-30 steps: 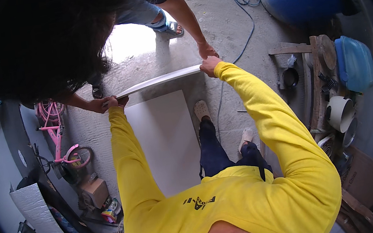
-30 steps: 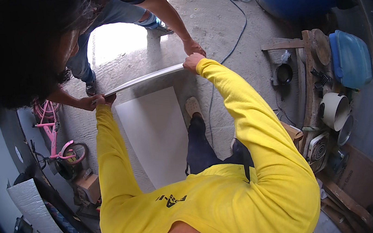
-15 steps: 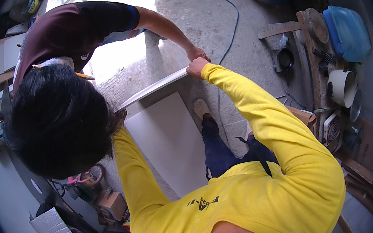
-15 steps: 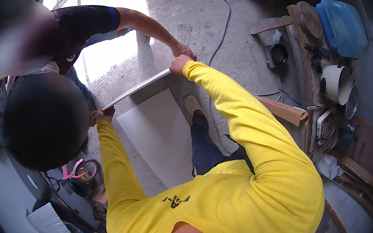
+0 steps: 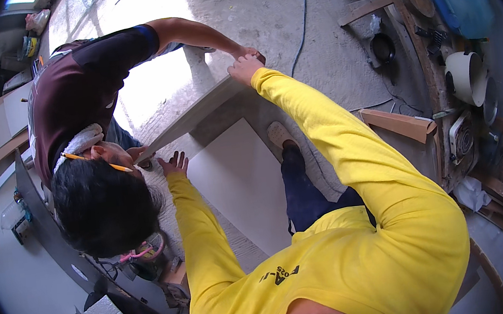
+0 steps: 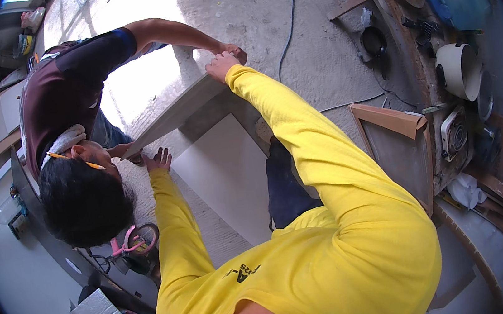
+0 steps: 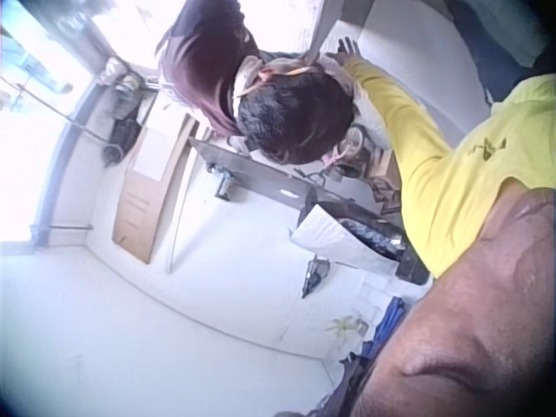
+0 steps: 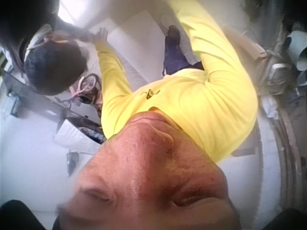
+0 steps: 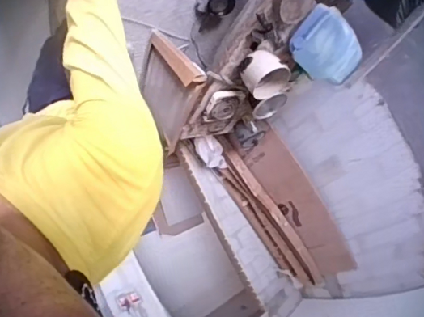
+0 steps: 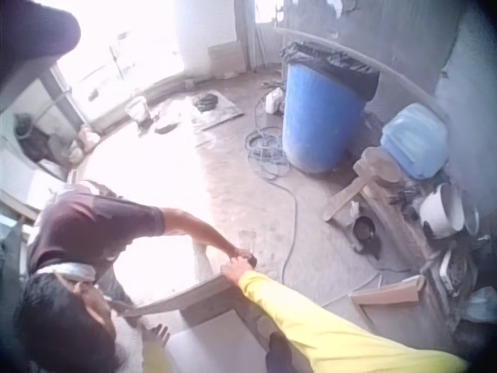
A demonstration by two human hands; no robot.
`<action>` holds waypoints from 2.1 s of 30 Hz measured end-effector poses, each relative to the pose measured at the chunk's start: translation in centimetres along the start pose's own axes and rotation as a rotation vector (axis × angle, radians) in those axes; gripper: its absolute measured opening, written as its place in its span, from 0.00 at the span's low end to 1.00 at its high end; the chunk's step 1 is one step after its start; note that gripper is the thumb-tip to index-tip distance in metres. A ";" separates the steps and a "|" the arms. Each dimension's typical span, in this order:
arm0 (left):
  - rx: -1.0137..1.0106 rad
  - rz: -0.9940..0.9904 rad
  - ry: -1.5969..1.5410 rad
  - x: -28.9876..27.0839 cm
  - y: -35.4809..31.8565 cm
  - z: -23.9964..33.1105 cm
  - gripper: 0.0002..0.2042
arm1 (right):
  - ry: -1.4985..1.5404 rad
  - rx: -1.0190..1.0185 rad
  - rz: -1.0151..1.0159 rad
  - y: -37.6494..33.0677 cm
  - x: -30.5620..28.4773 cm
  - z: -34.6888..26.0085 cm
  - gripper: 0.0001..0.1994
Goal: The person assembles a wooden frame by inserting white panels into a cardboard jig. They work alongside another person, handling the panels and the frame structure to position and secure them.
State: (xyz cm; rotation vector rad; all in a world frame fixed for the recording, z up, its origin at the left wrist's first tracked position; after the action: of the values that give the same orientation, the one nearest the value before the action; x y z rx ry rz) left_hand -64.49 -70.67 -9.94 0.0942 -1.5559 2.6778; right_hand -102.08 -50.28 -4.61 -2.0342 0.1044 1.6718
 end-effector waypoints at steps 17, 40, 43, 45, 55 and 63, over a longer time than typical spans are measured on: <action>-0.311 -0.205 1.353 -6.7 -22.0 -34.6 0.22 | 0.664 0.752 -0.040 -43.4 20.2 3.5 0.17; 1.626 -1.076 1.496 34.9 -46.6 -83.2 0.17 | 0.253 1.854 0.326 -99.6 27.1 15.4 0.18; 1.265 -1.129 1.791 37.2 -45.6 -84.6 0.18 | 0.281 1.840 0.240 -101.1 28.9 14.7 0.19; 0.991 -1.100 2.175 37.9 -44.9 -85.9 0.18 | 0.323 1.813 0.203 -101.5 29.3 14.3 0.19; 1.017 -1.080 1.560 35.9 -45.9 -81.7 0.28 | 0.378 1.787 0.252 -102.5 28.7 16.5 0.20; 0.851 -0.877 1.881 31.9 -39.7 -79.3 0.28 | 0.455 1.919 0.159 -103.9 27.8 17.6 0.11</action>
State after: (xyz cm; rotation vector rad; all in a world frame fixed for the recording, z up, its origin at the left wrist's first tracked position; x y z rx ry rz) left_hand -96.04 18.14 -12.39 -1.0213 0.2342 1.2607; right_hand -73.23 54.65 1.24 -0.7212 1.3774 0.4008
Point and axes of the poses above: each hand's wrist, its own y-axis towards the middle knuckle, its own x-axis out of the palm, z = x × y, the point moved 6 cm from there along y, towards the middle knuckle, and after that the axes turned 5 degrees about -y, right-handed, at the moved point
